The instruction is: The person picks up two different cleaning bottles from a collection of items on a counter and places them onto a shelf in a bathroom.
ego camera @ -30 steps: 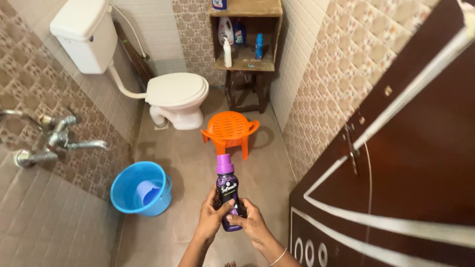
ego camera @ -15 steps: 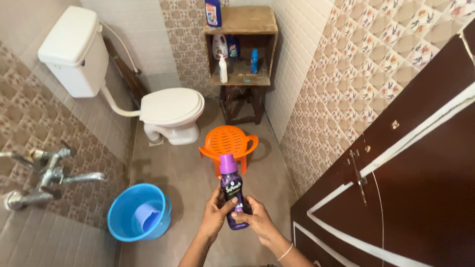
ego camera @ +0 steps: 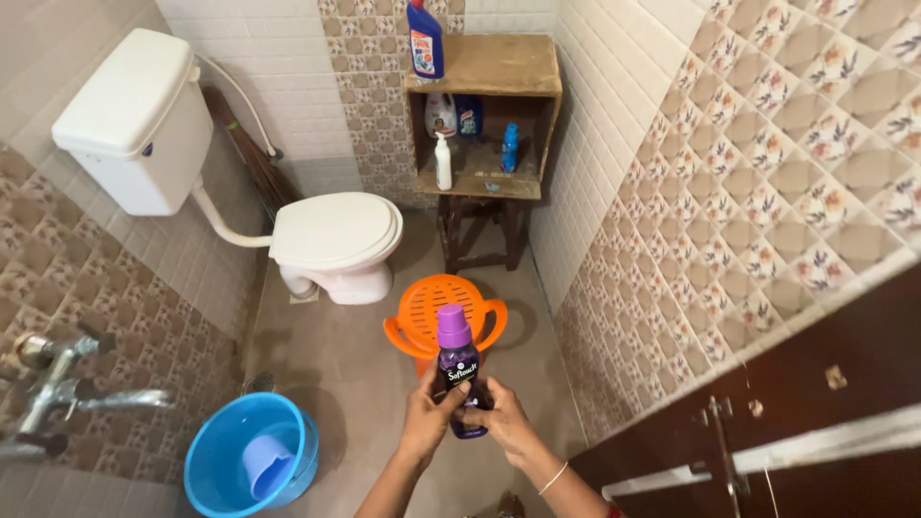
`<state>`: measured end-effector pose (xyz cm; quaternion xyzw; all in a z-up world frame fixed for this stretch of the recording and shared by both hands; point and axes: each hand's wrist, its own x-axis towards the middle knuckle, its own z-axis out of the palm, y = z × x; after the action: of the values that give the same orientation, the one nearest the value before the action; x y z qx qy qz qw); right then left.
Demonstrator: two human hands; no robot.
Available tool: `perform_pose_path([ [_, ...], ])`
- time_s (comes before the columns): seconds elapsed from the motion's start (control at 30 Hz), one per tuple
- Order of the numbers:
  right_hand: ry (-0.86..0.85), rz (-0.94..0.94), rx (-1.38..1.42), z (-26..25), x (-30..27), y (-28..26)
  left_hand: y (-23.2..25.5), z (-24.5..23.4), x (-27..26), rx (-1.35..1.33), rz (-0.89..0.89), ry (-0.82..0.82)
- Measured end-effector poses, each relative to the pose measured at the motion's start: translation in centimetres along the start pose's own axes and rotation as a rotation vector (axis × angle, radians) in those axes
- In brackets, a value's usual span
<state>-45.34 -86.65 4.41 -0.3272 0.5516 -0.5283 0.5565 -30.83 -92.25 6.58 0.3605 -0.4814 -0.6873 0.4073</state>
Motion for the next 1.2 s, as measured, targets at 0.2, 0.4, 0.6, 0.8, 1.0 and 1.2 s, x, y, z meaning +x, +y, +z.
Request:
perform_pose_path([
  [0.2, -0.044, 0.007, -0.086, -4.4, 6.0, -3.4, -0.9, 4.5, 6.0, 0.037, 0.079, 0.139],
  [0.4, -0.058, -0.013, -0.201, -6.6, 11.0, -3.9, -2.1, 6.0, 10.4, 0.064, 0.093, 0.269],
  [0.6, -0.065, -0.066, -0.202, -9.0, 15.6, -3.6, -3.3, 6.9, 15.5, 0.101, 0.118, 0.303],
  [0.8, 0.003, -0.062, -0.335, -11.5, 21.7, -5.1, -1.3, 9.0, 21.8, 0.22, 0.167, 0.336],
  [1.0, -0.084, -0.181, -0.333, -15.1, 29.8, -4.8, -0.6, 9.7, 30.4, 0.312, 0.024, 0.426],
  [1.2, -0.065, -0.214, -0.435, -15.5, 35.6, -8.3, 0.2, 9.2, 37.4, 0.242, -0.008, 0.385],
])
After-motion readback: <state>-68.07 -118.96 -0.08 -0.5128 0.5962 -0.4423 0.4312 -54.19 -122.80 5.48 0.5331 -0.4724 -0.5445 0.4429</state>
